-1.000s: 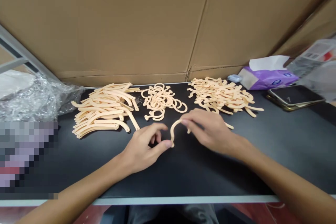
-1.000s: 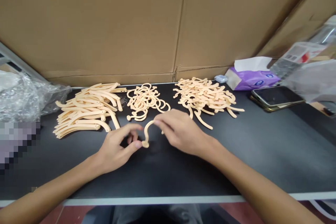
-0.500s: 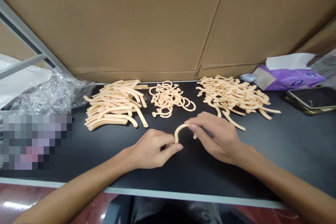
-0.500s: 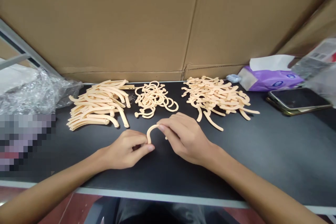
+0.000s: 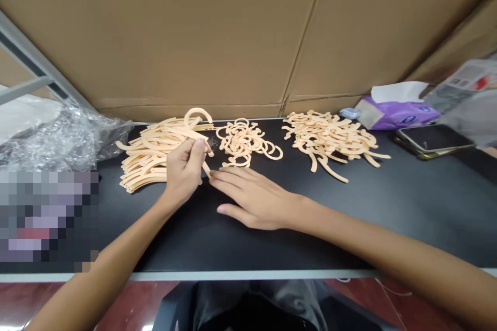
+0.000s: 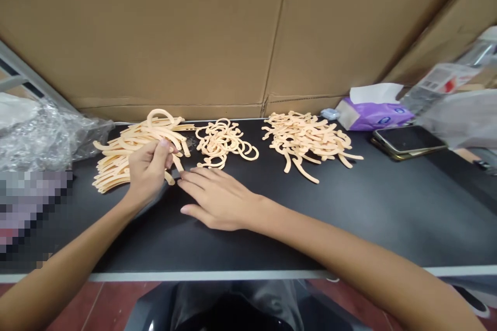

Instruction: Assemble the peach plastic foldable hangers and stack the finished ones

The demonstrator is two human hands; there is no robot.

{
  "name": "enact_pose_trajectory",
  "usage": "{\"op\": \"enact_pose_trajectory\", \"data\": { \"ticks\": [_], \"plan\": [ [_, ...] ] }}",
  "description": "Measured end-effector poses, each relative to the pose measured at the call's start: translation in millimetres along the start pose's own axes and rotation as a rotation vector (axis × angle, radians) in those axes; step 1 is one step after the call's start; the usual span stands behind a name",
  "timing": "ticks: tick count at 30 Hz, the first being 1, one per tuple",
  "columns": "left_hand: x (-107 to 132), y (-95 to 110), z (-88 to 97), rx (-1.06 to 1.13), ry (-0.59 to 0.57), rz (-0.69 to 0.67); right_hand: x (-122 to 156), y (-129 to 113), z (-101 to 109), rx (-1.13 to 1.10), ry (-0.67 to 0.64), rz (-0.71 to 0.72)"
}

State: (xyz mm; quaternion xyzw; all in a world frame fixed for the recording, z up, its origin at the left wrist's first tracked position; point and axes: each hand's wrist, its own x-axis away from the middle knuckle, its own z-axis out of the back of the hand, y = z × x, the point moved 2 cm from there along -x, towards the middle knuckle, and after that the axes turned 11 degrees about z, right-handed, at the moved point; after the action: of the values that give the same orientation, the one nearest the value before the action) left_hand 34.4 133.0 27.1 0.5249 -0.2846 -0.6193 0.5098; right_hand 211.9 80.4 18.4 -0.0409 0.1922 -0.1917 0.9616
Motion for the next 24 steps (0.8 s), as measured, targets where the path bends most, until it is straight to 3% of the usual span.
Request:
{"op": "enact_pose_trajectory", "data": {
  "ticks": [6,13,20,24],
  "plan": [
    [4.1,1.9,-2.9,0.032,-0.056,-0.001,-7.3,5.2,-11.4,-0.061,-0.077,-0.056],
    [10.9,8.4,-10.1,0.087,-0.203,0.070,6.4,9.0,-7.6,-0.037,-0.021,-0.040],
    [18.2,11.5,-17.1,0.362,-0.398,0.226,5.2,11.9,-10.3,-0.069,0.082,-0.041],
    [20.9,11.1,-19.1,0.358,-0.432,0.235,4.2,10.3,-14.3,-0.086,0.062,-0.031]
  ]
}}
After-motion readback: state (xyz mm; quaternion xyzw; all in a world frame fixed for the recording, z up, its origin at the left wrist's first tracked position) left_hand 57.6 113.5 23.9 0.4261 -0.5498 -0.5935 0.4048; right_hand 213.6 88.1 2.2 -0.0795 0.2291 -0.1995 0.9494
